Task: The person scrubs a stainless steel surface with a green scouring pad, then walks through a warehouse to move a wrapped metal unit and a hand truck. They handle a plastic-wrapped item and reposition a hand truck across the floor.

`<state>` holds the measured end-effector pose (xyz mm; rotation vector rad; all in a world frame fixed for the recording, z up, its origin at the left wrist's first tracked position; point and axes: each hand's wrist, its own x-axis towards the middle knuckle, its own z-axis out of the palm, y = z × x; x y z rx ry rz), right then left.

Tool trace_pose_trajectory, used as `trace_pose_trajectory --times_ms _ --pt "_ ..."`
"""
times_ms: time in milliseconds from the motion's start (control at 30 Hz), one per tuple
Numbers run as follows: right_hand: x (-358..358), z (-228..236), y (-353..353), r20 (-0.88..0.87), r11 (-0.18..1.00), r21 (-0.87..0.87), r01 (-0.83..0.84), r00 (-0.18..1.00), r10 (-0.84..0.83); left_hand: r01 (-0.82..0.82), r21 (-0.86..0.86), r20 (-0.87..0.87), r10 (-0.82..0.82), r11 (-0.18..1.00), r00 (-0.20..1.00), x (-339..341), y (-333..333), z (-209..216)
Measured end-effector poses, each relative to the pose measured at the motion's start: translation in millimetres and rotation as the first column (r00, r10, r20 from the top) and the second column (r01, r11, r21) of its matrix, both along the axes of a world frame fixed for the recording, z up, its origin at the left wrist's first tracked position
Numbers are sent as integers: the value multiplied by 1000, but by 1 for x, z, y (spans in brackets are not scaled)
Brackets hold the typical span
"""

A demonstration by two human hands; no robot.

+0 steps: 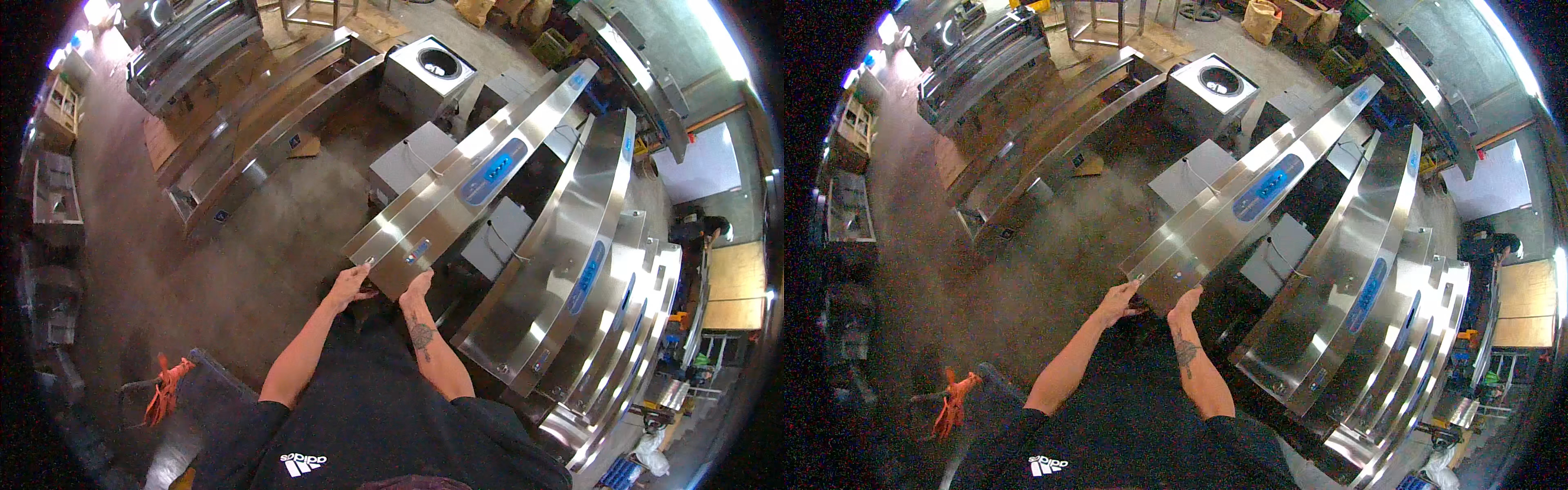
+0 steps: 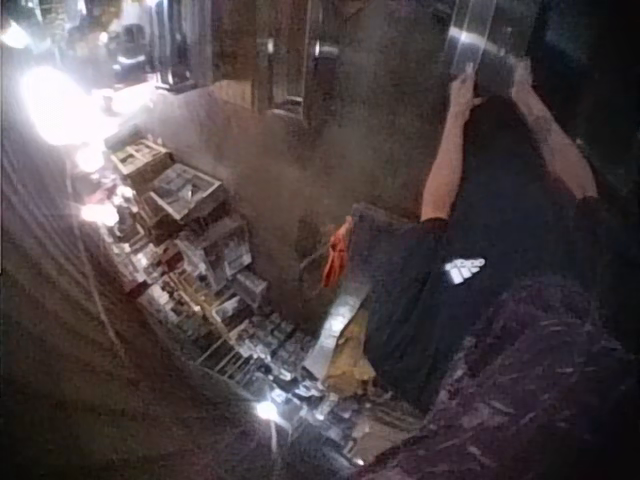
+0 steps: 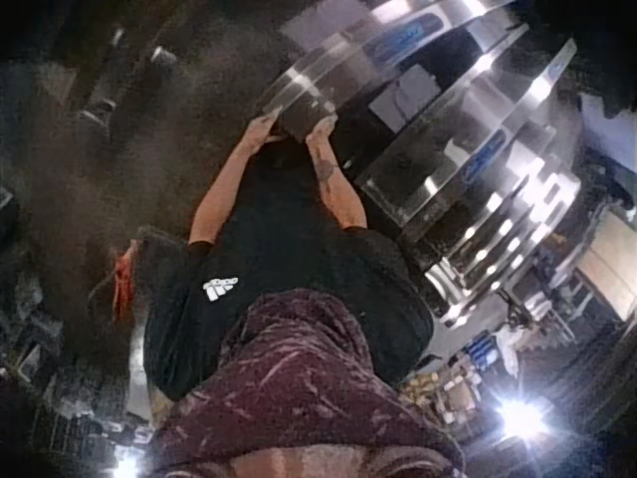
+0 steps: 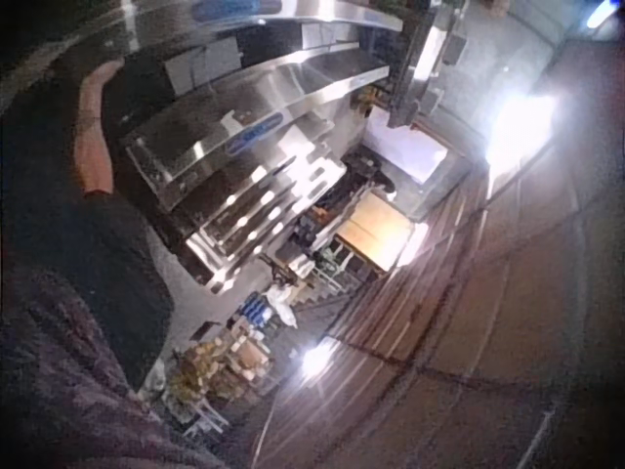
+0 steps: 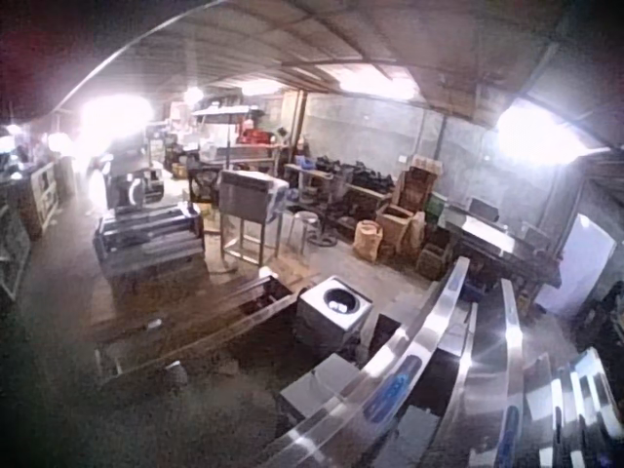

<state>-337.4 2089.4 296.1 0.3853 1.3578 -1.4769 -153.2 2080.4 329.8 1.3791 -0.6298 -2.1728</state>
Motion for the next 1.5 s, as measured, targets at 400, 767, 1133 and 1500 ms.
trace_pose_trajectory --times_ms 400,767,1133,1500 --pt "8 18 -10 -307 990 -51 -129 946 107 178 44 163 -183 983 969 226 -50 -95" --pt "52 51 -28 -290 985 106 -139 943 164 -71 -17 694 63 997 718 528 -118 -116" --pt "-34 23 -67 -696 499 714 492 423 580 236 49 373 -237 971 897 392 -346 -73" --pt "-90 42 -379 -850 837 524 157 26 527 645 -68 876 -263 761 403 331 -623 -99"
